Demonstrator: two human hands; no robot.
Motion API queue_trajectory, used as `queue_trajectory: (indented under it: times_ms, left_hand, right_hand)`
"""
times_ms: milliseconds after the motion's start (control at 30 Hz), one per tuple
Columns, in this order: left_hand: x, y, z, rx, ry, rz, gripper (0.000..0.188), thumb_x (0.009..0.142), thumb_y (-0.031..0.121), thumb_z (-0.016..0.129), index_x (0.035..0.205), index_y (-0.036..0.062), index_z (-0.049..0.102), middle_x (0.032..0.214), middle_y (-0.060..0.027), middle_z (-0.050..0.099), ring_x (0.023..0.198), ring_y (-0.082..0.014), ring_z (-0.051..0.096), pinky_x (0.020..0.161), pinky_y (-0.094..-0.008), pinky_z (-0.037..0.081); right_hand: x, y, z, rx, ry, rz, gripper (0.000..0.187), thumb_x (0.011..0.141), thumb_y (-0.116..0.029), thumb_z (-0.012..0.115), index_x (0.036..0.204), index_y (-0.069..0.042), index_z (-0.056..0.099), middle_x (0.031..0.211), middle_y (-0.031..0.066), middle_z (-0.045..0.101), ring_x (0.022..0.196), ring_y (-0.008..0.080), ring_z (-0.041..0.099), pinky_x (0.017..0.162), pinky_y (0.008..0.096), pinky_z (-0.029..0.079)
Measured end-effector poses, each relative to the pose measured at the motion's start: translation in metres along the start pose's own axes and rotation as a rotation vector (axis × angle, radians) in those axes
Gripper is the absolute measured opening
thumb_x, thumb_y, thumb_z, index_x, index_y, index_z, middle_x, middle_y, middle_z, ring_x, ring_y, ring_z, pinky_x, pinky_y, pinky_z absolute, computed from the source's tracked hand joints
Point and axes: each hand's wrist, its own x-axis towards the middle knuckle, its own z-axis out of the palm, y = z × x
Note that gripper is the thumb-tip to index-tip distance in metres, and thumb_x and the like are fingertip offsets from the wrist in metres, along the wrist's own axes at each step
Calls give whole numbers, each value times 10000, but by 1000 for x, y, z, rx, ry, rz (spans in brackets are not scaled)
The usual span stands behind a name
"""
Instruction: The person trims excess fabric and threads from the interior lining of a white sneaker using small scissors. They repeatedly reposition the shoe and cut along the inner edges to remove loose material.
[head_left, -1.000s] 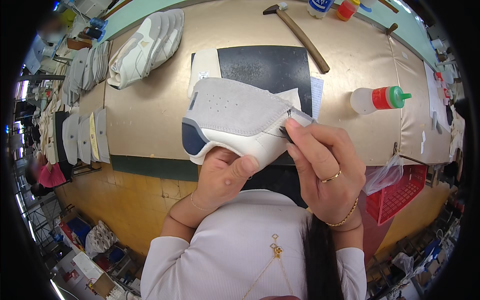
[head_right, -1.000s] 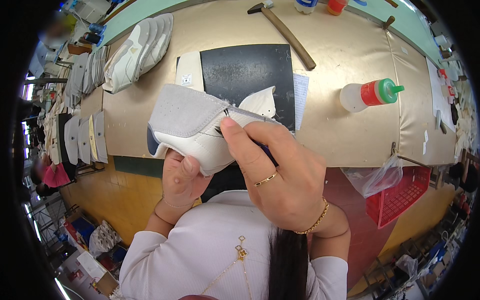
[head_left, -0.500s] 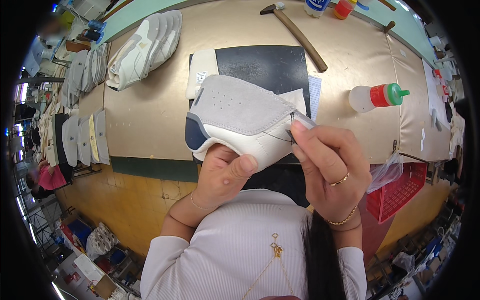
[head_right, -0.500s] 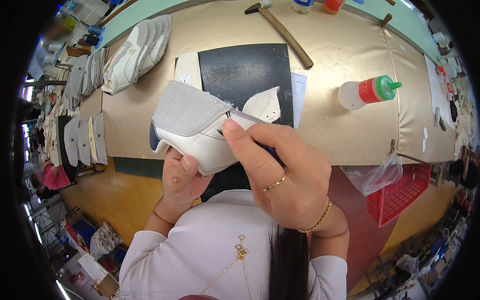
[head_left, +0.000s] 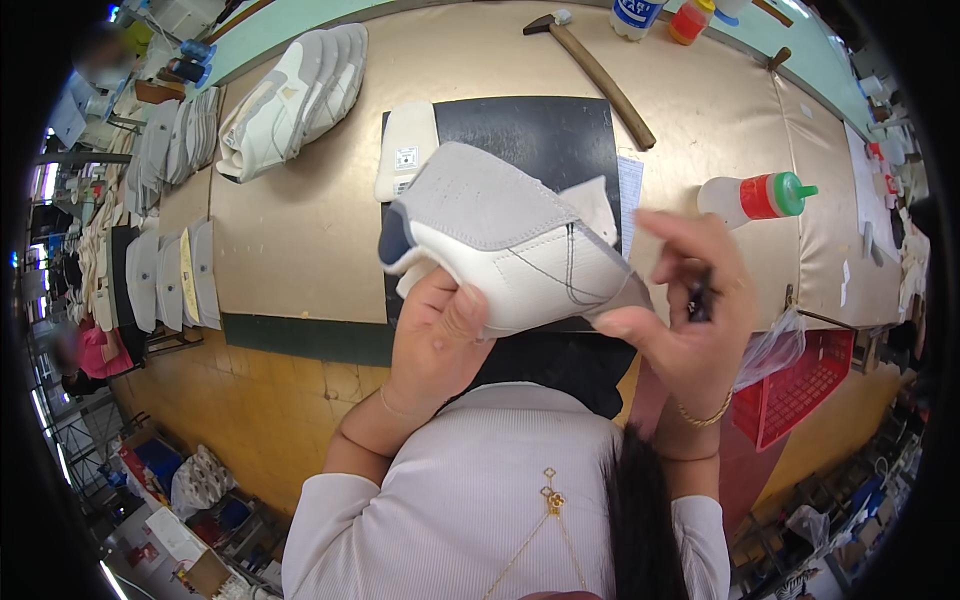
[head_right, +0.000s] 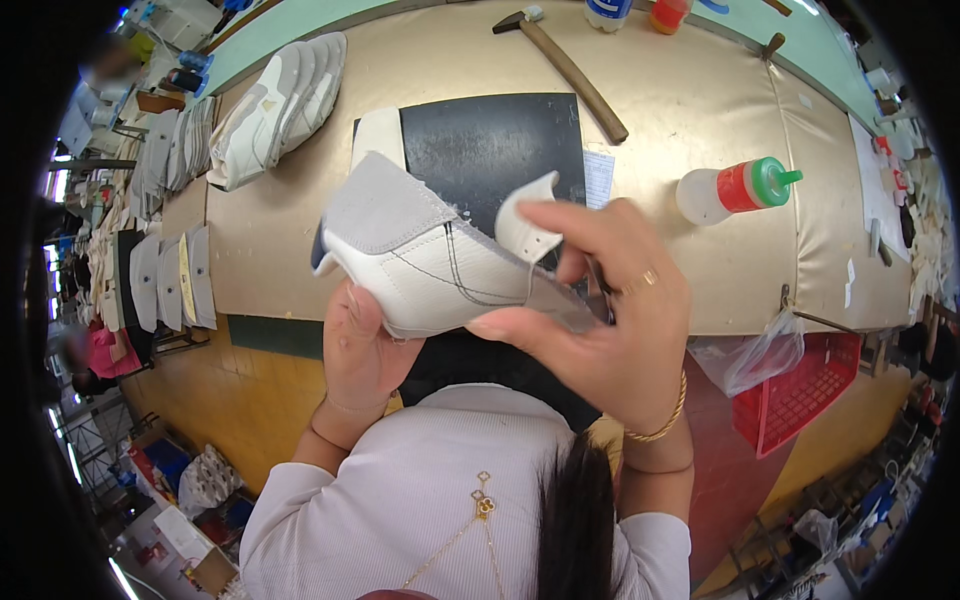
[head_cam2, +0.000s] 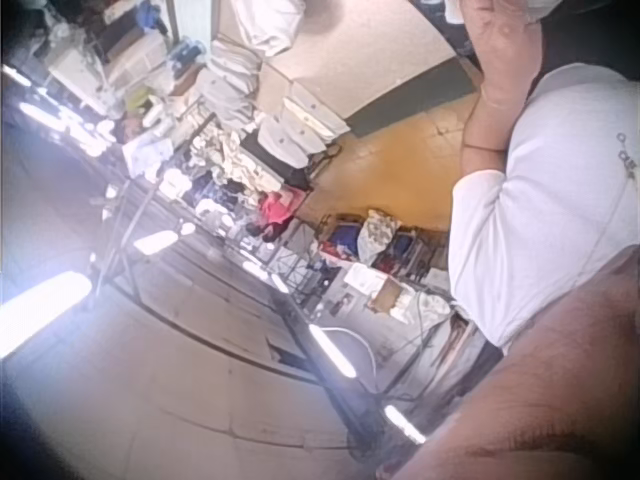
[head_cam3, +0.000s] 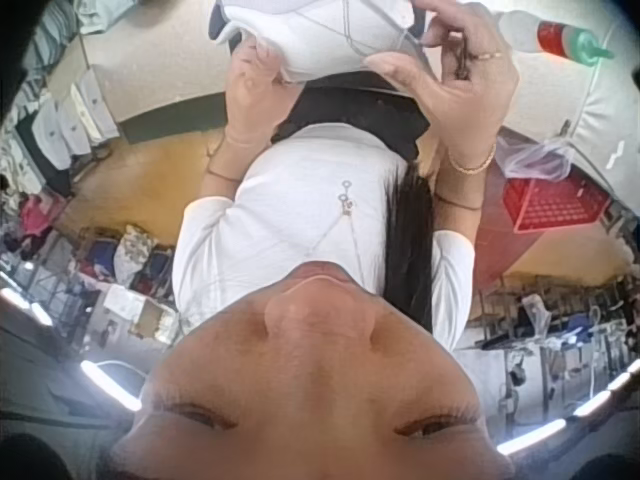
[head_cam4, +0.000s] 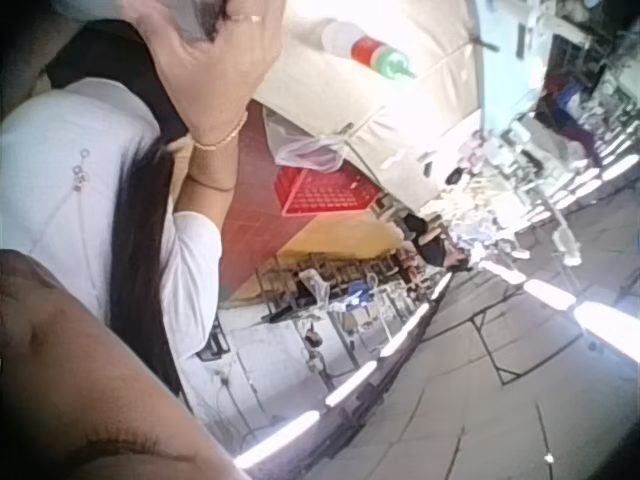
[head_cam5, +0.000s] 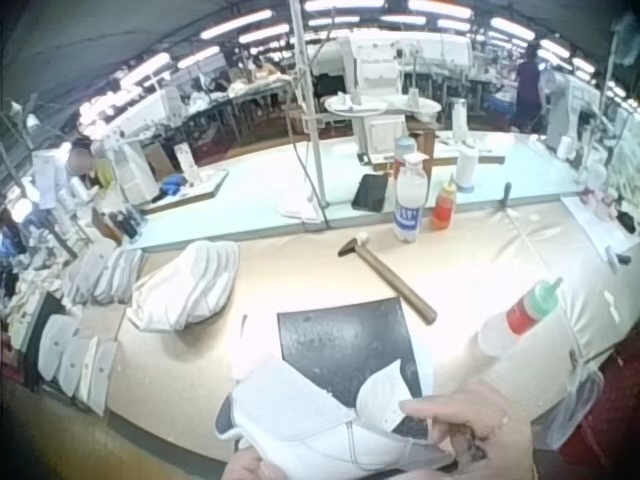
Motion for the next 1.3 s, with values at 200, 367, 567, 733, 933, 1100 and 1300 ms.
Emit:
queue_trajectory:
  times_ms: [200, 367, 567, 733, 933, 1100, 1300]
  left_hand:
    - [20, -9, -9, -147, -30, -10, 602, 1007, 420, 543, 1359, -64, 477, 1317, -154, 581, 1203, -230, 586, 1022, -382, 481]
    - [30, -2, -18, -388, -147, -70, 540, 1015, 320, 574, 1374, -70, 474, 1301, -139, 595, 1181, -193, 587, 1008, -352, 484]
    - [28, -4, -12, -79, 2, -76, 417, 907, 57, 709, 1285, -64, 582, 1187, -116, 661, 1077, -153, 623, 961, -299, 505]
    - [27, 2, -7, 1, 55, -24, 384, 912, 40, 697, 1269, -63, 599, 1133, -109, 684, 1007, -151, 650, 893, -280, 547]
    - [28, 2, -13, -5, 14, 13, 377, 945, 60, 658, 1305, -28, 589, 1145, -108, 682, 975, -133, 664, 825, -265, 586]
    - [27, 2, -12, -34, 63, -1, 352, 985, 104, 612, 1313, -20, 581, 1130, -96, 684, 960, -124, 674, 795, -256, 603]
    - [29, 7, -12, -110, 57, -16, 347, 994, 122, 601, 1305, -29, 565, 1089, -94, 688, 921, -122, 685, 771, -243, 606]
  right_hand:
    - [3, 28, 4, 271, -303, 141, 234, 848, -181, 776, 988, -12, 695, 752, -6, 553, 586, 52, 373, 530, 230, 314]
    - [-2, 43, 11, 637, -164, 368, 199, 948, -181, 688, 986, 12, 664, 839, -3, 643, 692, 36, 525, 620, 189, 418]
    - [-7, 58, 13, 796, -54, 367, 226, 966, -183, 660, 1045, 28, 633, 909, 61, 693, 780, 84, 626, 715, 230, 506]
    - [-8, 60, 14, 858, -30, 393, 212, 975, -182, 647, 1045, 15, 616, 928, 62, 690, 792, 89, 634, 727, 234, 512]
    - [-10, 65, 15, 989, -10, 479, 163, 992, -166, 619, 1038, -13, 583, 907, 33, 672, 761, 52, 616, 673, 205, 494]
    - [-9, 67, 14, 1036, -50, 521, 146, 997, -166, 613, 1028, -27, 581, 880, 15, 659, 730, 32, 598, 636, 192, 483]
    - [-7, 69, 12, 1031, -91, 521, 156, 992, -180, 623, 1020, -32, 585, 869, 7, 659, 722, 26, 593, 624, 184, 472]
